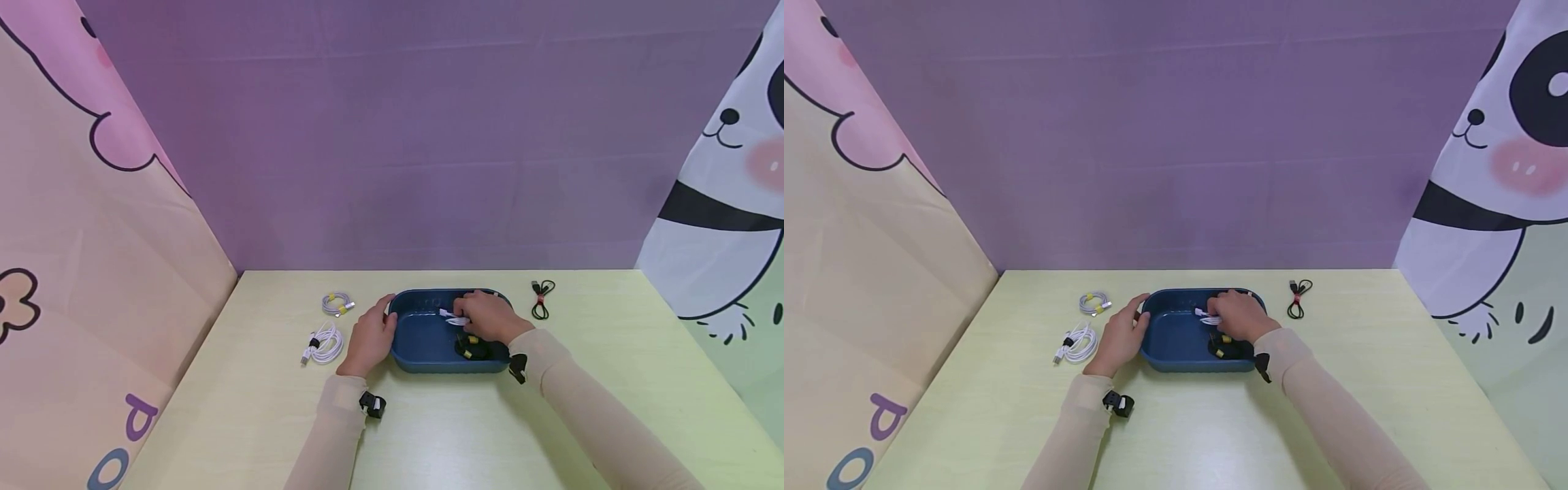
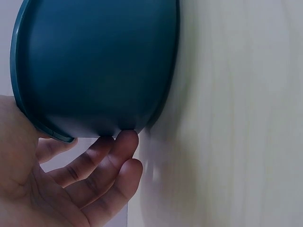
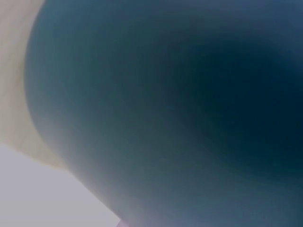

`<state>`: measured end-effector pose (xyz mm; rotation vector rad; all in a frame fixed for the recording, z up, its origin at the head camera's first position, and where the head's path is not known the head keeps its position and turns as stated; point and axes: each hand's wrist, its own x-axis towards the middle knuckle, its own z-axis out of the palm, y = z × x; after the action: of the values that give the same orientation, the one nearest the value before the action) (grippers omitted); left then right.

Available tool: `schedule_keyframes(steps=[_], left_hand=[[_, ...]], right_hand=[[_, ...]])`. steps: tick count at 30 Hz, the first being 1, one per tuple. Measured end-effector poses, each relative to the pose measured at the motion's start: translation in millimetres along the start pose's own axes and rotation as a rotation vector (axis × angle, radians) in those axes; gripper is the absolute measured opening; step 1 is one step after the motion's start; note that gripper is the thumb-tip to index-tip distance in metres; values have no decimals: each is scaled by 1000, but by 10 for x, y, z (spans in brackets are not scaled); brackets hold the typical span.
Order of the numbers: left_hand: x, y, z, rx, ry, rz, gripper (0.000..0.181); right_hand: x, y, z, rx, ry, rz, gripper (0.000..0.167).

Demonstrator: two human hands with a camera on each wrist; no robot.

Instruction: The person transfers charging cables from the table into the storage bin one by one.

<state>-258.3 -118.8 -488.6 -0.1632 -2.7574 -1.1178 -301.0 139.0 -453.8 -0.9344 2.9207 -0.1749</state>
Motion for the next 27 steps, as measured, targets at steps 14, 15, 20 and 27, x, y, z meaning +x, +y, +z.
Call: schedule_keyframes(steps=[14, 15, 20, 27], left_hand=[[4, -7, 2, 1, 7, 25, 43], [4, -10, 2, 1, 7, 27, 43], [-1, -11, 1, 5, 5, 23, 43], [-7, -5, -5, 3, 4, 17, 43]], right_hand=[[-7, -2, 13, 9, -35, -10, 14], [-6, 0, 14, 8, -36, -12, 13], [-12, 2, 9, 5, -40, -17, 13], [-54, -6, -37, 27, -14, -36, 17]])
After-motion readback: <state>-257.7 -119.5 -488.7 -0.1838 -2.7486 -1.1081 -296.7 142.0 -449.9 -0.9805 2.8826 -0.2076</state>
